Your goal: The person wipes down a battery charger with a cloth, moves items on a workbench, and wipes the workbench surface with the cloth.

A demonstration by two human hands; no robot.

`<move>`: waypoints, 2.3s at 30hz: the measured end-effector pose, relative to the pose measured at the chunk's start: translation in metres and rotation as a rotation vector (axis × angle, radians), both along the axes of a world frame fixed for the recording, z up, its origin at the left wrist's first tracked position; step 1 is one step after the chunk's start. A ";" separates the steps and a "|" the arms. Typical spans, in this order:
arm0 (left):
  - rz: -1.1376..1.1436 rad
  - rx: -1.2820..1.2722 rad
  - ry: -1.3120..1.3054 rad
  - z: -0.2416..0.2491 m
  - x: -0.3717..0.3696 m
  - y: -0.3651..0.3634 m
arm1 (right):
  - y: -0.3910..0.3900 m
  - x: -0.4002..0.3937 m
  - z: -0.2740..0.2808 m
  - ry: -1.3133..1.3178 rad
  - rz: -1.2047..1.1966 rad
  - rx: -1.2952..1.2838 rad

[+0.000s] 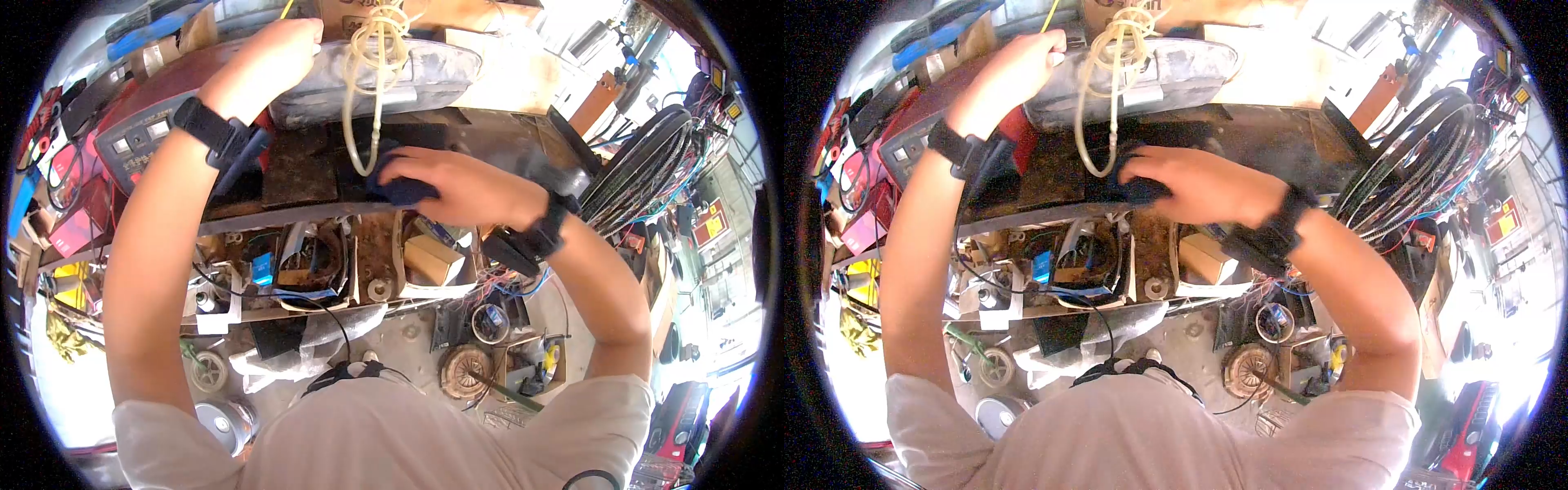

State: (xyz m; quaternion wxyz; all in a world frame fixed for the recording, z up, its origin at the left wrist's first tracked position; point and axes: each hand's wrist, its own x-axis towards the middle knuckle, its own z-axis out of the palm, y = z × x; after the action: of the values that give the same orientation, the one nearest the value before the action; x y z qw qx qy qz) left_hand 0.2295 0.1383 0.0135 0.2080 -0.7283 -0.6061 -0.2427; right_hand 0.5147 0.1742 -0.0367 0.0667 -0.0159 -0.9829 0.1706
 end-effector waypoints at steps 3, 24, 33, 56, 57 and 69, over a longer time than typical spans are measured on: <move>-0.012 -0.025 -0.014 -0.003 0.005 -0.007 | 0.004 0.050 0.004 0.044 -0.173 0.091; -0.033 0.000 -0.047 -0.010 0.011 -0.010 | -0.035 -0.024 -0.043 0.442 -0.436 0.099; 0.027 -0.105 -0.127 -0.009 0.028 -0.027 | 0.129 0.126 -0.040 0.217 -1.092 0.089; 0.142 0.006 -0.084 0.002 0.000 0.010 | -0.001 -0.032 -0.040 0.414 -0.626 -0.032; 0.173 -0.038 -0.096 0.004 0.000 0.013 | 0.004 -0.055 -0.051 0.455 -0.553 -0.023; -0.069 0.040 0.032 -0.012 0.018 -0.022 | -0.036 -0.056 -0.042 0.500 -0.231 -0.041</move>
State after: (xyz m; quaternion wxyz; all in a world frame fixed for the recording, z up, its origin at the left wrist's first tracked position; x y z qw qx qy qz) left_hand 0.2471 0.1166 0.0013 0.2235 -0.7483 -0.5723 -0.2502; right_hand 0.4591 0.1378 -0.0792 0.3258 -0.0864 -0.9241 0.1801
